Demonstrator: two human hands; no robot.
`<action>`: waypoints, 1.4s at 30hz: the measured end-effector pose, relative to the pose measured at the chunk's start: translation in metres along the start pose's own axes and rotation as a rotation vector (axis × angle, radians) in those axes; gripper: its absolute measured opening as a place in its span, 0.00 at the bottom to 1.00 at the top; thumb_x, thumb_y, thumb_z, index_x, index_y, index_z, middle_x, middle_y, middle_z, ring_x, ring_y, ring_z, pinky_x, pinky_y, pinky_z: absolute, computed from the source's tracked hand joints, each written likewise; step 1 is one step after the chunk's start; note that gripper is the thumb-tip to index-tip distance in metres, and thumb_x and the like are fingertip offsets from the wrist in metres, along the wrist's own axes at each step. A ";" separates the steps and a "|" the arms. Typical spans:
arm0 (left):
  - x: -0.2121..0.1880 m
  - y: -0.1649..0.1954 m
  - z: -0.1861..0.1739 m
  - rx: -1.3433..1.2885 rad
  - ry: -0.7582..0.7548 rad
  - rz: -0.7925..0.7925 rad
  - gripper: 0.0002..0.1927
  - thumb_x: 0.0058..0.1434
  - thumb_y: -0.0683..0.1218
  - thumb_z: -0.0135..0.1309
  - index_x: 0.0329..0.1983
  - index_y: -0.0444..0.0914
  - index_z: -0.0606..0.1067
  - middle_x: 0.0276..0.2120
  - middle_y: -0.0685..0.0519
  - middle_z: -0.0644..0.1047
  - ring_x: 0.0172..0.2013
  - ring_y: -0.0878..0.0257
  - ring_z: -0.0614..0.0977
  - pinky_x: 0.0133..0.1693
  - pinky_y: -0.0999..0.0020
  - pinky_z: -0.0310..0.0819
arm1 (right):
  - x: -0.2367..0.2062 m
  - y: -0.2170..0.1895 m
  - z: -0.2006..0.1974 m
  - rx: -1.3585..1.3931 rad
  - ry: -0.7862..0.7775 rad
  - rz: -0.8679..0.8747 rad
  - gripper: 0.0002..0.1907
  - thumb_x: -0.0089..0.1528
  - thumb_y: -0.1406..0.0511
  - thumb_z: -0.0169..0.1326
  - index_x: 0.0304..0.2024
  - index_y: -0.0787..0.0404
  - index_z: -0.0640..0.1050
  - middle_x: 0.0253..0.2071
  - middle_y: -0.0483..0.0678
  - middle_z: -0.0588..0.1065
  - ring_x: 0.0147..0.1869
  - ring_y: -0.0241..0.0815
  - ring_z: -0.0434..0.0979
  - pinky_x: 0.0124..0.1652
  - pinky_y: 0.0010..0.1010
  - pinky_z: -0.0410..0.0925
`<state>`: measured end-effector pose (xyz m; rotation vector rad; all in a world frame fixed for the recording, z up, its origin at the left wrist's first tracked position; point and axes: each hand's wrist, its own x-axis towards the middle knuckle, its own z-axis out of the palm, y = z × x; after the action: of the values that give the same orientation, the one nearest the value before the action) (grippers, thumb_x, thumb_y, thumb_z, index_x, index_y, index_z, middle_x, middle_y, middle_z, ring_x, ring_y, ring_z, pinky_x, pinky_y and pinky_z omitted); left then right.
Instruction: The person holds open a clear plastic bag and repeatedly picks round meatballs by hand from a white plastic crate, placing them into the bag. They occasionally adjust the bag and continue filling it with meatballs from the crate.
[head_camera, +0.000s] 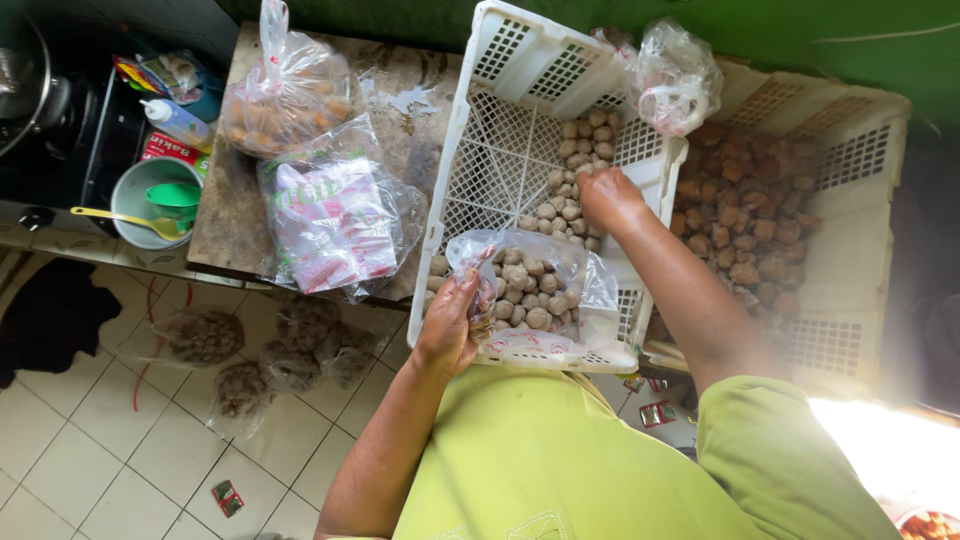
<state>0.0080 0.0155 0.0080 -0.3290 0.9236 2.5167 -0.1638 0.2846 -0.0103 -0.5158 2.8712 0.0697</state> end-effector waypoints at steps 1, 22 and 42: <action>0.000 0.000 0.000 0.004 0.007 -0.003 0.21 0.75 0.50 0.43 0.69 0.42 0.67 0.30 0.59 0.69 0.22 0.74 0.66 0.22 0.77 0.58 | 0.002 -0.002 0.000 0.033 0.012 -0.010 0.12 0.59 0.71 0.49 0.46 0.64 0.76 0.39 0.61 0.80 0.47 0.60 0.81 0.47 0.47 0.73; -0.006 0.001 0.002 -0.035 0.041 0.015 0.21 0.75 0.51 0.43 0.68 0.40 0.65 0.30 0.58 0.70 0.23 0.73 0.66 0.23 0.77 0.59 | -0.008 0.018 -0.054 0.603 0.298 -0.166 0.11 0.67 0.64 0.54 0.49 0.62 0.81 0.44 0.53 0.81 0.45 0.48 0.82 0.45 0.40 0.74; -0.008 -0.004 -0.004 -0.014 0.055 0.077 0.16 0.77 0.51 0.44 0.62 0.39 0.68 0.31 0.58 0.70 0.26 0.74 0.67 0.26 0.78 0.61 | -0.005 0.033 -0.056 0.759 0.121 -0.027 0.15 0.63 0.63 0.61 0.49 0.63 0.79 0.37 0.56 0.78 0.38 0.49 0.77 0.38 0.40 0.70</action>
<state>0.0169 0.0129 0.0060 -0.3748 0.9576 2.5969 -0.1822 0.3131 0.0453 -0.3989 2.7002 -1.0336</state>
